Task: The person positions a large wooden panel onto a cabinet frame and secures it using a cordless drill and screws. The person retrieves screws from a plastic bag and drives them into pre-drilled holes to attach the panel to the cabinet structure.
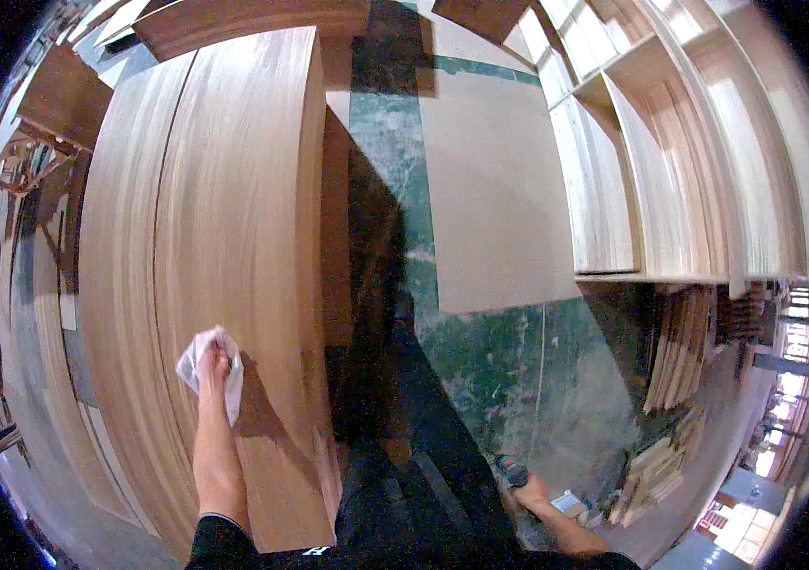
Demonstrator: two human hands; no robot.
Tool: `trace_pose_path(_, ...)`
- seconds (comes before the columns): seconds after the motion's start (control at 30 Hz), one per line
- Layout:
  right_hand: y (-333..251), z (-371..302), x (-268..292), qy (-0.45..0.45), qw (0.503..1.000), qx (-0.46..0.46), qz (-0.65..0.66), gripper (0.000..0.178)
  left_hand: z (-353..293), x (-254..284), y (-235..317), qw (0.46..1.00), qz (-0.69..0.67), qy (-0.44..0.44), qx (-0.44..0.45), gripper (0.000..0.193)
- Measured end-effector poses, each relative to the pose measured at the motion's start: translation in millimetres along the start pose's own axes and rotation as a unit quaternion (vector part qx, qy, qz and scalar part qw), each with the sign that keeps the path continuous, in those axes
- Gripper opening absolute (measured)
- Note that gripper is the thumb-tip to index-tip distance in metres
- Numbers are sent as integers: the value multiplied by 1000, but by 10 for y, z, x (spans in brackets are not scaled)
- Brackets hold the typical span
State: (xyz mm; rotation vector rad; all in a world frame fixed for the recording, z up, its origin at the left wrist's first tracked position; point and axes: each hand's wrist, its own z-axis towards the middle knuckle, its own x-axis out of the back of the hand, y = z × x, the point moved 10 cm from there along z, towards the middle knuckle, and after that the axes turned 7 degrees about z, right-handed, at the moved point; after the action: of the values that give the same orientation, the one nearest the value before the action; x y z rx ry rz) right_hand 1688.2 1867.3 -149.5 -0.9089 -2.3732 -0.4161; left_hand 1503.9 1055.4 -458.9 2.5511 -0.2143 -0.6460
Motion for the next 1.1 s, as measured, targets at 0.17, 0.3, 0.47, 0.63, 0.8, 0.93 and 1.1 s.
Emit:
trace_pose_path(0.17, -2197, 673, 863, -33, 999, 37, 16, 37, 1513, -1600, 1878, 979, 165, -71, -95, 9)
trace_pose_path(0.3, -3257, 914, 2539, 81, 994, 40, 54, 36, 1884, -3104, 1047, 993, 97, 29, -54, 14)
trace_pose_path(0.47, -5044, 1676, 3198, 58, 979, 146, 129, 36, 2335, -3915, 2159, 988, 48, 101, -103, 10)
trace_pose_path(0.63, -7152, 2020, 3885, 67, 961, 256, 80, 30, 2140, -5552, 2125, 960, 249, 39, -125, 6)
trace_pose_path(0.8, -8942, 1653, 4029, -27, 962, 271, 3, 26, 1739, -5087, 2054, 864, 403, 192, -233, 31)
trace_pose_path(0.93, -9980, 1672, 4104, -83, 926, 367, -31, 25, 1516, -5085, 2030, 754, 498, 336, -267, 30)
trace_pose_path(1.1, -10871, 1997, 4213, -135, 866, 457, -151, 20, 1643, -5211, 1528, 902, 229, 306, -200, 51)
